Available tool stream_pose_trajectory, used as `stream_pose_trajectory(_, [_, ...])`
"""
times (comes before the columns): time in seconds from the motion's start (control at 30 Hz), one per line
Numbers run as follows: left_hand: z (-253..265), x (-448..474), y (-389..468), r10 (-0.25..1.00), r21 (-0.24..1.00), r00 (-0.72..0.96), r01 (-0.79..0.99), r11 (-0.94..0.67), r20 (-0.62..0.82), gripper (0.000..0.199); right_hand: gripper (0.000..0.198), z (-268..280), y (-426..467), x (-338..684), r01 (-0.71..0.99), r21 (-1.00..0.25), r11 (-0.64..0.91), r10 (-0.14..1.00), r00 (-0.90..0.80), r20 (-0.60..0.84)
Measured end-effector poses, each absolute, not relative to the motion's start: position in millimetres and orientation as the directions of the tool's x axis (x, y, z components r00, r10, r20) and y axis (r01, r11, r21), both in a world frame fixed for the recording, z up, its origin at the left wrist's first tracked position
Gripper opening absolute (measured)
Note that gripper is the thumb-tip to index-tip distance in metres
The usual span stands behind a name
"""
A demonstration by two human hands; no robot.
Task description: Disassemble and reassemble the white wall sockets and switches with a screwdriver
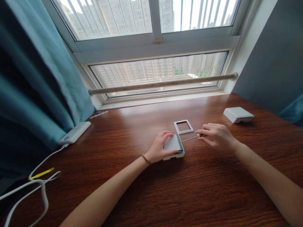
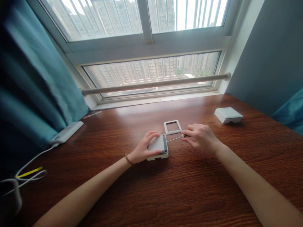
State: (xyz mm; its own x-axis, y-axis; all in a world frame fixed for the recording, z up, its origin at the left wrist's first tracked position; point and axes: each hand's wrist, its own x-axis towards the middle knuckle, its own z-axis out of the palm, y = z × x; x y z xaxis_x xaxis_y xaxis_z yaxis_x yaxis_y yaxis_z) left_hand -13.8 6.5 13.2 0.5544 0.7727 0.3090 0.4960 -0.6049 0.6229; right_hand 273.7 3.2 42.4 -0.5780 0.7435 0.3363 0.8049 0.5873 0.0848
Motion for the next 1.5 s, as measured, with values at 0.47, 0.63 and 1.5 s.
stream_pose_trajectory(0.47, [11.3, -15.7, 8.5, 0.761, 0.621, 0.580, 0.491, -0.611, 0.290, 0.057, 0.032, 44.4, -1.0, 267.6, 0.782, 0.193, 0.592, 0.695, -0.617, 0.369])
stream_pose_trajectory(0.63, [11.7, -16.2, 8.1, 0.762, 0.624, 0.578, 0.489, -0.610, 0.292, 0.057, 0.031, 34.3, -1.2, 265.2, 0.827, 0.084, 0.556, 0.773, -0.552, 0.313])
stream_pose_trajectory(1.5, [17.6, -17.9, 8.7, 0.751, 0.625, 0.604, 0.483, -0.613, 0.269, 0.054, 0.043, 29.8, 4.8, 255.6, 0.844, -0.392, 0.368, 0.905, -0.421, -0.058])
